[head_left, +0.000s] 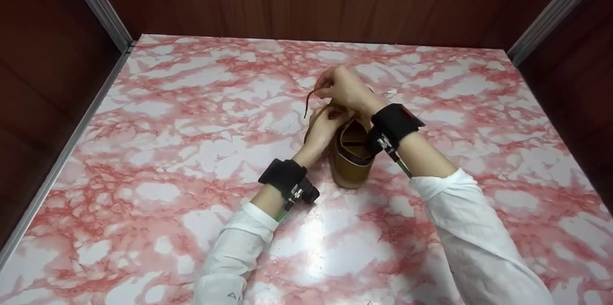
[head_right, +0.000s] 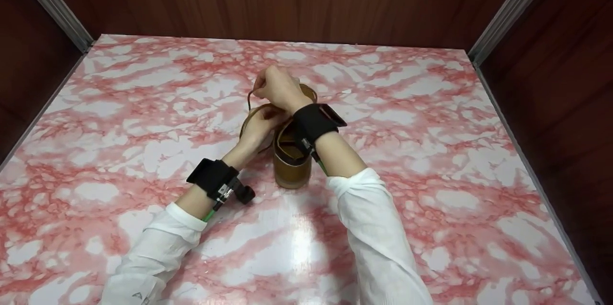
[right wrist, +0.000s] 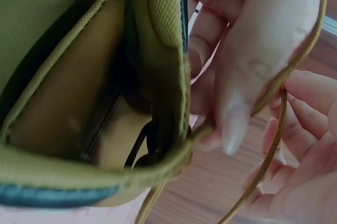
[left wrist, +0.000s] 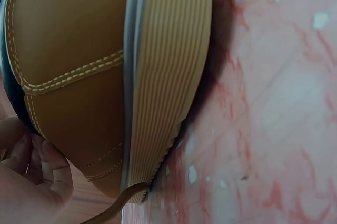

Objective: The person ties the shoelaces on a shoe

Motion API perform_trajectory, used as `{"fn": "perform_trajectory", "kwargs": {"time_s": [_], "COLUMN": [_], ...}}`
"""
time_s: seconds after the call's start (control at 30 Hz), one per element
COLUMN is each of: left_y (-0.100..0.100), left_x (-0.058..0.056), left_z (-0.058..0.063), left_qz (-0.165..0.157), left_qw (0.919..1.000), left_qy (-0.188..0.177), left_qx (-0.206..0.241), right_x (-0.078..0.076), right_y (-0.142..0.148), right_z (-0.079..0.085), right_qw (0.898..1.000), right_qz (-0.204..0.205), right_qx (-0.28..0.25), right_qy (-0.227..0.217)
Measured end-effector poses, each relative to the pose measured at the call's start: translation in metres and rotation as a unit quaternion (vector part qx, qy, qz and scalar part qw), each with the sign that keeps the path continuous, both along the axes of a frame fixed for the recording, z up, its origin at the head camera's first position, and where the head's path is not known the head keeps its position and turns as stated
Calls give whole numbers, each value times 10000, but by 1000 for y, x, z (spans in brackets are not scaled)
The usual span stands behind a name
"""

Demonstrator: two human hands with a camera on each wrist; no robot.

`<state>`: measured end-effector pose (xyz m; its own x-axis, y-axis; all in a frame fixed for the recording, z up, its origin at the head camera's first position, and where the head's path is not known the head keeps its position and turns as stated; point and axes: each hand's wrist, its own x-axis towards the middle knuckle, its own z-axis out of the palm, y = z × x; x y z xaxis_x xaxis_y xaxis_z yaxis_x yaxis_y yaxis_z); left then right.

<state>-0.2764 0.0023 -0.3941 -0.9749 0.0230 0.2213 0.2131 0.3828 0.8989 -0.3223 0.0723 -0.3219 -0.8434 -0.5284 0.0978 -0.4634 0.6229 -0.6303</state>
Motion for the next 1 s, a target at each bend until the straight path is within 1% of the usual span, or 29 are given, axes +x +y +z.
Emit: {"fn": "perform_trajectory", "kwargs": {"time_s": [0.07, 0.13, 0.2, 0.37, 0.43, 0.5, 0.6, 0.67, 0.8, 0.9, 0.93, 1.0], "left_y": [0, 1, 1, 4, 4, 5, 5, 6, 7, 7, 7, 6], "left_x": [2, 3, 3, 2, 0, 0, -1, -1, -7, -14, -16, -16], "left_z": [4, 5, 6, 1, -1, -1, 0, 0, -7, -16, -18, -18], "left_qz": [-15, -35, -62, -45, -34, -8, -9, -27, -174, -289, -277, -266], "left_qw": [9999, 9997, 9997, 9992, 9983, 9971, 9956, 9957, 9970, 9978, 9982, 9987], "left_qy": [112, 252, 231, 395, 560, 699, 824, 790, 702, 597, 536, 423], "left_qx": [-12, -68, -53, -54, -131, -308, -449, -478, -265, -86, -47, 64], "right_x": [0, 0, 0, 0, 0, 0, 1, 0, 1, 3, 3, 4], "right_y": [-4, -7, -10, -15, -15, -16, -14, -13, -9, -5, -3, 1], "right_z": [-1, -2, -3, -5, -4, -4, -2, 0, 6, 14, 17, 24], "right_qw": [10000, 9998, 9995, 9980, 9969, 9961, 9954, 9958, 9974, 9990, 9994, 9996], "right_qz": [70, 99, 124, 189, 280, 361, 395, 384, 296, 112, 46, -72], "right_qx": [59, 166, 267, 590, 726, 797, 820, 734, 471, 309, 275, 254], "right_qy": [-8, -25, -80, -88, -91, -132, -294, -394, -458, -304, -222, -13]}}
